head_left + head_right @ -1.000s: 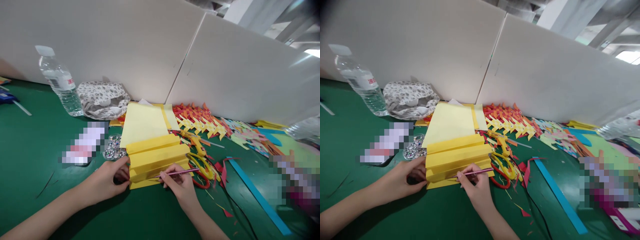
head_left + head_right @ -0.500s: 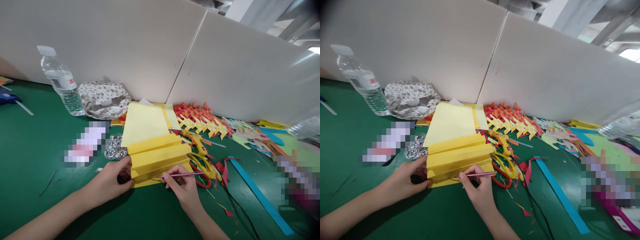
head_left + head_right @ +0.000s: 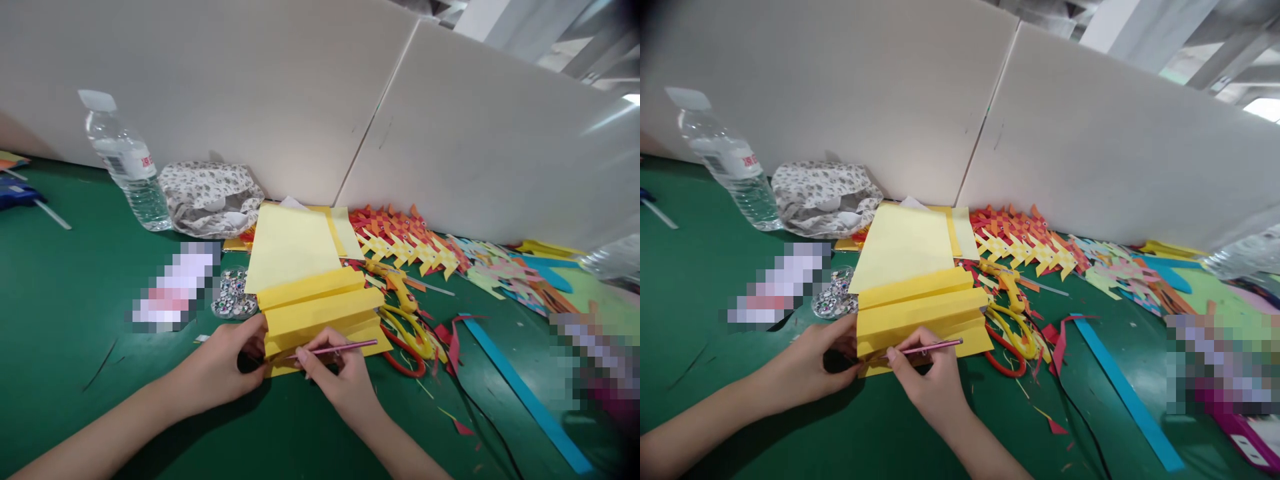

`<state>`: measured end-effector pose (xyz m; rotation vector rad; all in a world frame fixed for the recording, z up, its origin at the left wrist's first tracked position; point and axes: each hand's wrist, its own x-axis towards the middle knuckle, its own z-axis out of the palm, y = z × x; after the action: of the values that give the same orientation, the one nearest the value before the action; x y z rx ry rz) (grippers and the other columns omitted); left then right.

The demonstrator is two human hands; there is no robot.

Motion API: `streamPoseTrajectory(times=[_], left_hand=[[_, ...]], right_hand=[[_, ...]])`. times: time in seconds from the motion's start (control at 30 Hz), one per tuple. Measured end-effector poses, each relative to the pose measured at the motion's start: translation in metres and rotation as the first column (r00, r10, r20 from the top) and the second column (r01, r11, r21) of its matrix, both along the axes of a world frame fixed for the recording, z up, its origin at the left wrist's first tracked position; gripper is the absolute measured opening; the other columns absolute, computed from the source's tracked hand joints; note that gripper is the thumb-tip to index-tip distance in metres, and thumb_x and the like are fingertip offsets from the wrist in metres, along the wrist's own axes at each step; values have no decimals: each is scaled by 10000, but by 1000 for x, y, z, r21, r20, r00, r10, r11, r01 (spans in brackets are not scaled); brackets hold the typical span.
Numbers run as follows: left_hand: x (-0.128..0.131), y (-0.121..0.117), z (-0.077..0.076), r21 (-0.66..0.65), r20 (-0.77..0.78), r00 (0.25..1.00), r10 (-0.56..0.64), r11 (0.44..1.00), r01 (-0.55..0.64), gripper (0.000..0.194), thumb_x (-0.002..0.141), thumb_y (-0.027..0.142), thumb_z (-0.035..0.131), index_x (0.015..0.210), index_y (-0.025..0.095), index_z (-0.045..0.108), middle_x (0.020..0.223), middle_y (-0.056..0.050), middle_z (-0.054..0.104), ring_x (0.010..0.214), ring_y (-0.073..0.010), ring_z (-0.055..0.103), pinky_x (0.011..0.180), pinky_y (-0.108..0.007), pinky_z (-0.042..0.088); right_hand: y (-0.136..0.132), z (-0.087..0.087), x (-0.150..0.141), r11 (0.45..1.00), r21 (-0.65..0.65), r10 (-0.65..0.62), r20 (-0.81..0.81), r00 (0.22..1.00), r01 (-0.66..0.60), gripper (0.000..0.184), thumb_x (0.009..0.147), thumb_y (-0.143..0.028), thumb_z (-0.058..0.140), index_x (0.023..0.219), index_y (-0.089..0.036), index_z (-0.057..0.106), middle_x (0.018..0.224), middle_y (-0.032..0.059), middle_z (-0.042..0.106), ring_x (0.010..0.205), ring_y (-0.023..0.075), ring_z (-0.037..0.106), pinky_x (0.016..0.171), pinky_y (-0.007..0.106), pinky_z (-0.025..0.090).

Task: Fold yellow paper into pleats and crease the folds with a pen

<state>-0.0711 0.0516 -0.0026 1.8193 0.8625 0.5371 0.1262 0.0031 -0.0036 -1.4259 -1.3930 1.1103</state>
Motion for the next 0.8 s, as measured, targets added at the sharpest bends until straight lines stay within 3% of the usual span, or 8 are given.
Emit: streamPoseTrajectory(times=[0.3,0.63,0.8], left_hand=[[-1,-2,-3,65,-26,1000,17,998,-15,393,732,113,529,1099,250,494,811,32,675,710,-138,663,631,-205,525],[1,0,3,5,-36,999,5,1000,-5,326,744,136,531,1051,240,497,810,30,683,722,-140,667,660,-220,536],[1,-1,2,-26,-38,999,7,1000,-8,338,742,157,542,1065,240,490,886,11,699,767,-157,680,702,-240,554]], right_hand=[[0,0,5,1000,-20,3,-7,1000,-3,223,787,-371,637,696,-193,538,645,26,653,584,157,608,557,261,480],[1,1,42,997,-12,-71,-30,997,70,281,761,-424,680,683,-186,554,625,26,653,553,152,600,546,260,477],[-1,1,33,996,22,-81,-49,995,83,268,769,-418,671,685,-189,559,610,22,643,561,157,604,546,261,479]])
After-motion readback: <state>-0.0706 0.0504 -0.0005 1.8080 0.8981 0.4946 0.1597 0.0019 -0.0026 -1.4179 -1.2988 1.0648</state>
